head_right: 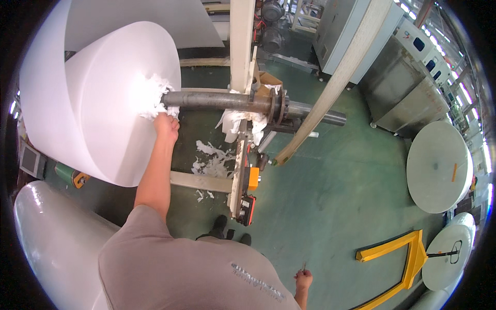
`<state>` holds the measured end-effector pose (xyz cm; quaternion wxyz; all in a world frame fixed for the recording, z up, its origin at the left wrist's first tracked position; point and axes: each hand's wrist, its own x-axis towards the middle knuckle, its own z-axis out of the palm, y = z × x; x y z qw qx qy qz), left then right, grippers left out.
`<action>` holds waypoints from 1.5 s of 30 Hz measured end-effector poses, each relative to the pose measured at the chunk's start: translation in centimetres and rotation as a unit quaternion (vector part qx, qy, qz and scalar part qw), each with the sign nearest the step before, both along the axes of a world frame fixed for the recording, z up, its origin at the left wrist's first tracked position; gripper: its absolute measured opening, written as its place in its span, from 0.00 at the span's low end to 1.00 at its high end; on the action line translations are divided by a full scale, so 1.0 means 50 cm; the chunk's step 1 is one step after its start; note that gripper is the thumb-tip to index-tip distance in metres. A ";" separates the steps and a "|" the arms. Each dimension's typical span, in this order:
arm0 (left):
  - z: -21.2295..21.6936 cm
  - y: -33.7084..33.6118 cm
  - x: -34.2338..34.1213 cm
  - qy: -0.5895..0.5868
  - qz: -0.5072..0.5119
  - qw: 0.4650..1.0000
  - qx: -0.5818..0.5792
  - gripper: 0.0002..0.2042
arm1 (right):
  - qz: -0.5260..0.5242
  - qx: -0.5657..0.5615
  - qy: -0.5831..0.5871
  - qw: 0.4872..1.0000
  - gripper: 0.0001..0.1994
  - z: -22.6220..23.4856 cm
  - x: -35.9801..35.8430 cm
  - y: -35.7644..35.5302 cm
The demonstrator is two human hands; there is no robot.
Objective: The person clears white debris from a rotating metal shaft by hand and then uses a utility knife to cut through the plastic wrapping on a large white roll. They peel back the plastic and then remove a label from the surface of the roll.
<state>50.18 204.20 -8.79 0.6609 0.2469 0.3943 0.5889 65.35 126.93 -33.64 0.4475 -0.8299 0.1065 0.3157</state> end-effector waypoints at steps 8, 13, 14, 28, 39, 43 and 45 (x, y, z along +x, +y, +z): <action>-0.015 -0.004 -0.003 -0.016 -0.048 0.999 0.002 0.10 | 0.264 -0.202 -0.003 0.943 0.15 -0.059 -0.086 -0.026; 0.018 -0.014 -0.026 -0.009 -0.043 0.999 -0.024 0.12 | 0.273 -0.151 -0.035 0.949 0.13 0.018 -0.050 0.075; 0.013 -0.017 -0.019 -0.014 -0.035 0.999 -0.025 0.12 | 0.184 -0.106 -0.003 0.977 0.12 0.016 -0.048 0.072; 0.043 -0.035 -0.048 -0.043 -0.047 0.997 0.042 0.09 | 0.503 -0.087 -0.214 0.833 0.07 -0.098 -0.019 -0.031; -0.120 -0.019 -0.007 0.136 -0.003 0.971 0.196 0.10 | 0.392 -0.198 -0.499 0.747 0.10 -0.243 0.030 -0.090; -0.086 -0.054 0.006 0.154 -0.021 0.975 0.159 0.09 | 0.290 -0.091 -0.308 0.901 0.09 -0.087 0.105 0.044; -0.068 -0.062 -0.027 0.145 0.035 0.979 0.138 0.08 | 0.222 -0.055 -0.213 0.950 0.09 0.016 0.125 0.141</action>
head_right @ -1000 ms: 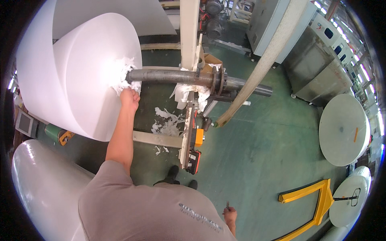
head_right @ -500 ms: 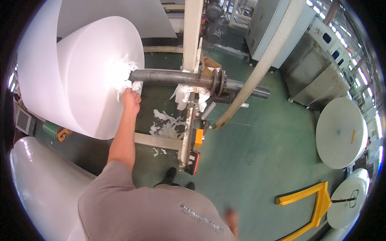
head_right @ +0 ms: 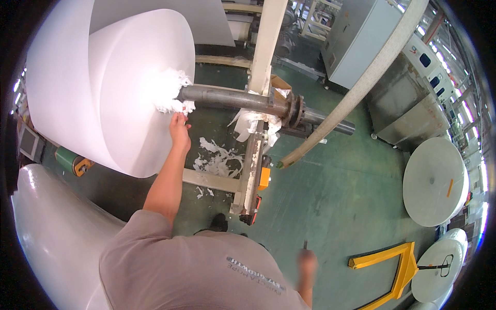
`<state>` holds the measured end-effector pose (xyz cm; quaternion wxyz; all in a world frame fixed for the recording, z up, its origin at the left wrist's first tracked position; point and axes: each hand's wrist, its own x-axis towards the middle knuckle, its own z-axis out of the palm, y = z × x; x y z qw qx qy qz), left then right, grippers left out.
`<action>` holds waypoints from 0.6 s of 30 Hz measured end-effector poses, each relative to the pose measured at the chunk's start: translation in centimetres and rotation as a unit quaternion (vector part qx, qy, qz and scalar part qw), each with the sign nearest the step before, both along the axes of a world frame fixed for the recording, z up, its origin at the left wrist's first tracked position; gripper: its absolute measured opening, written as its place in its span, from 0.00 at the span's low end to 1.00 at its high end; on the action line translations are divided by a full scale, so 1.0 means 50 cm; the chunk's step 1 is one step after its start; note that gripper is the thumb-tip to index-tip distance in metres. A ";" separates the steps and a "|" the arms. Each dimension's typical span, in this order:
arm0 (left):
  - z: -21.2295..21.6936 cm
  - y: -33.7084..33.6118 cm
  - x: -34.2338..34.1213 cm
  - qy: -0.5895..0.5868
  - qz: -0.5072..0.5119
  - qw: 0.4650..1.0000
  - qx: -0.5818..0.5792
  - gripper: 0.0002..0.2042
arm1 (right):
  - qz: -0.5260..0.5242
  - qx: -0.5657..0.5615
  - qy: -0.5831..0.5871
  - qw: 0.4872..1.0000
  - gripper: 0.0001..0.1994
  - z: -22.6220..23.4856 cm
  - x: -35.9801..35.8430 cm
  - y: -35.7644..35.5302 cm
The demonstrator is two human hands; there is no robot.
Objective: The person clears white debris from a rotating metal shaft by hand and then uses a utility knife to cut through the plastic wrapping on a large white roll. They peel back the plastic and then remove a label from the surface of the roll.
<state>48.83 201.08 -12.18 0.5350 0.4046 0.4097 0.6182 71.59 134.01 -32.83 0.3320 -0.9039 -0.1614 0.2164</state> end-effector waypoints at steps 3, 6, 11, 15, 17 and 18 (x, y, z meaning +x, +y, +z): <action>-0.038 0.019 -0.057 -0.058 0.008 0.998 0.030 0.08 | -0.028 -0.050 0.030 0.998 0.10 0.132 -0.030 0.097; -0.031 0.022 0.006 -0.171 -0.073 0.981 0.045 0.08 | -0.003 0.001 0.038 0.999 0.10 0.034 -0.021 0.040; -0.034 0.035 0.054 -0.167 -0.084 0.982 0.013 0.08 | 0.051 -0.005 0.009 0.999 0.12 -0.072 -0.091 -0.046; -0.059 0.089 0.015 -0.168 -0.102 0.981 0.006 0.07 | 0.090 -0.071 -0.031 0.993 0.12 -0.056 -0.160 -0.047; -0.048 0.082 0.023 -0.270 -0.148 0.951 0.018 0.05 | 0.117 -0.071 -0.051 0.989 0.07 -0.060 -0.178 -0.062; -0.046 0.080 0.011 -0.314 -0.171 0.934 0.020 0.05 | 0.133 -0.071 -0.057 0.987 0.05 -0.067 -0.194 -0.073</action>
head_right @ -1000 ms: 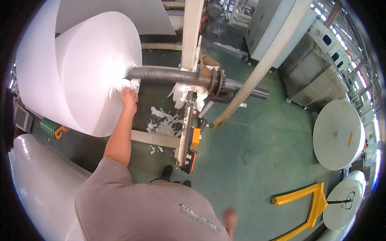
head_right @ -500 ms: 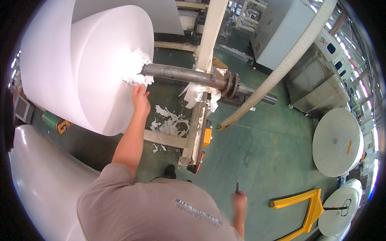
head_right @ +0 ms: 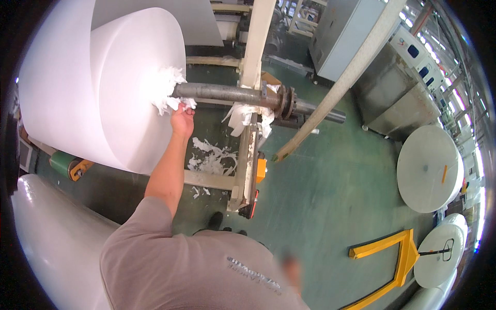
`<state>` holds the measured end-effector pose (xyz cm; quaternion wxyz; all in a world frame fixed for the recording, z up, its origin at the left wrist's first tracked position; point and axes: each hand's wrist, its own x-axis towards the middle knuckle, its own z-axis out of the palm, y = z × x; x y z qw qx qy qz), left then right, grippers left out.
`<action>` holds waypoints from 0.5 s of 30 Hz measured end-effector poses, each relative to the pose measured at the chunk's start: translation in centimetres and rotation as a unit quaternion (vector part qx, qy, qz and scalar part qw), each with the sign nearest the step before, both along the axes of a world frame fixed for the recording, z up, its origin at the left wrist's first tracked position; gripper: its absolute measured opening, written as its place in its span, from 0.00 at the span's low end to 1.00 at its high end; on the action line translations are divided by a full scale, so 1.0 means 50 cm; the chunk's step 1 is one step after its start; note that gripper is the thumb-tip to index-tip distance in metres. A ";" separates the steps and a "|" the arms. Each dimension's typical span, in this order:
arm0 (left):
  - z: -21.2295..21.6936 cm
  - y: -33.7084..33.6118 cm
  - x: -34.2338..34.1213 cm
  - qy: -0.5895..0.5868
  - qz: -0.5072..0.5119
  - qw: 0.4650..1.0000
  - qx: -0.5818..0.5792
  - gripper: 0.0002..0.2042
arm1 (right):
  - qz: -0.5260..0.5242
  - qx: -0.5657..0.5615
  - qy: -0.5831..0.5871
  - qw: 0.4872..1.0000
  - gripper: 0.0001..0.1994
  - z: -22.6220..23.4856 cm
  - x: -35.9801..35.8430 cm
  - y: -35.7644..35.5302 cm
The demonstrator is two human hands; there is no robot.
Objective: The person clears white debris from a rotating metal shaft by hand and then uses a utility knife to cut through the plastic wrapping on a large white roll. They peel back the plastic and then remove a label from the surface of the roll.
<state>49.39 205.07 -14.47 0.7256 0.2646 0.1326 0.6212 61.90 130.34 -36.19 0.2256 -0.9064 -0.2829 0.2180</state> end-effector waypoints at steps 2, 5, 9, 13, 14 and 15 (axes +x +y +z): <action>0.033 -0.015 -0.009 -0.032 -0.050 0.994 -0.088 0.07 | 0.042 -0.013 0.001 0.999 0.05 -0.031 -0.021 -0.061; 0.089 -0.038 -0.007 0.087 0.011 0.988 -0.130 0.10 | 0.036 -0.003 -0.019 0.999 0.06 -0.046 -0.012 -0.088; 0.046 -0.014 0.064 0.091 0.083 0.987 -0.106 0.14 | -0.176 0.034 0.013 0.984 0.09 -0.048 -0.033 -0.145; 0.031 0.024 0.067 0.065 0.187 0.977 -0.076 0.15 | -0.323 0.032 0.159 0.933 0.12 0.028 -0.060 -0.094; 0.029 0.027 0.084 0.065 0.190 0.977 -0.070 0.14 | -0.291 0.030 0.150 0.945 0.12 0.013 -0.064 -0.110; 0.032 0.030 0.089 0.066 0.198 0.976 -0.060 0.14 | -0.253 0.029 0.144 0.956 0.12 0.002 -0.066 -0.109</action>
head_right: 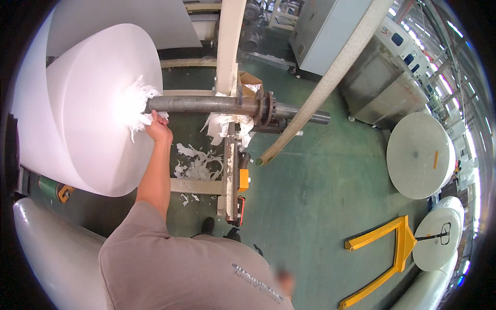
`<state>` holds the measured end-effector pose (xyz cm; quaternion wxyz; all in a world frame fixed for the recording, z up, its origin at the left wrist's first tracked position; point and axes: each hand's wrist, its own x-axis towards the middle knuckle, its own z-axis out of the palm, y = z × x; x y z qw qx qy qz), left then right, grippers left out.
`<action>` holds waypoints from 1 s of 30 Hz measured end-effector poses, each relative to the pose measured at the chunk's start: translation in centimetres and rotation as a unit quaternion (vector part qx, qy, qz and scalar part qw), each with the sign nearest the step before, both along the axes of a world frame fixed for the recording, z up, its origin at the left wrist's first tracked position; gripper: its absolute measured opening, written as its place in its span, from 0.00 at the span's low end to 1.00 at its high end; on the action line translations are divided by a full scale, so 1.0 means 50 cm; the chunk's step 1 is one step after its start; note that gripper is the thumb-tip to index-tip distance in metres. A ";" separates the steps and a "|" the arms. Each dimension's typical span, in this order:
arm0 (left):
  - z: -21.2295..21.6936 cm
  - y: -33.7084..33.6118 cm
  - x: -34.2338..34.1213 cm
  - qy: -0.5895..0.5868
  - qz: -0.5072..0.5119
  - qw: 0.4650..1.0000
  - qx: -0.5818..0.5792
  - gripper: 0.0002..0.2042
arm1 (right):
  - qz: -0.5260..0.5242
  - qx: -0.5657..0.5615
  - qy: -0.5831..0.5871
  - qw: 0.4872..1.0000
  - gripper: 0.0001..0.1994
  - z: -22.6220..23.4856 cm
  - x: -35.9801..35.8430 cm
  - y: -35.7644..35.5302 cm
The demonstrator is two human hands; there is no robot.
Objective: The person clears white debris from a rotating metal shaft by hand and then uses a utility knife to cut through the plastic wrapping on a large white roll. They peel back the plastic and then remove a label from the surface of the roll.
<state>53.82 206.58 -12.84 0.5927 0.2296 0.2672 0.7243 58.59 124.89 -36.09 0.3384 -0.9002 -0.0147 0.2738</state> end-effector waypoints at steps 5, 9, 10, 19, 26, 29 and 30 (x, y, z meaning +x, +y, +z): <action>0.017 -0.050 -0.070 -0.004 -0.079 0.992 -0.098 0.07 | 0.156 -0.058 -0.060 0.984 0.08 0.065 0.035 0.057; 0.104 -0.399 -0.163 0.224 -0.130 0.963 -0.073 0.07 | 0.239 -0.007 -0.202 0.950 0.02 0.073 0.063 0.031; 0.072 -0.435 -0.170 0.290 -0.153 0.942 -0.065 0.07 | 0.236 -0.010 -0.164 0.958 0.04 0.046 0.098 0.028; 0.008 -0.264 -0.208 0.455 -0.291 0.842 -0.025 0.21 | 0.256 0.025 -0.085 0.963 0.09 -0.016 0.269 0.213; 0.159 -0.203 -0.143 0.697 -0.135 0.679 0.189 0.14 | 0.206 0.006 0.017 0.978 0.09 0.126 0.163 0.270; 0.240 -0.128 -0.089 0.728 0.023 0.624 0.285 0.07 | 0.159 0.007 0.056 0.986 0.10 0.098 0.113 0.209; 0.263 -0.098 -0.074 0.757 0.075 0.568 0.313 0.07 | 0.134 0.014 0.074 0.988 0.10 0.091 0.100 0.197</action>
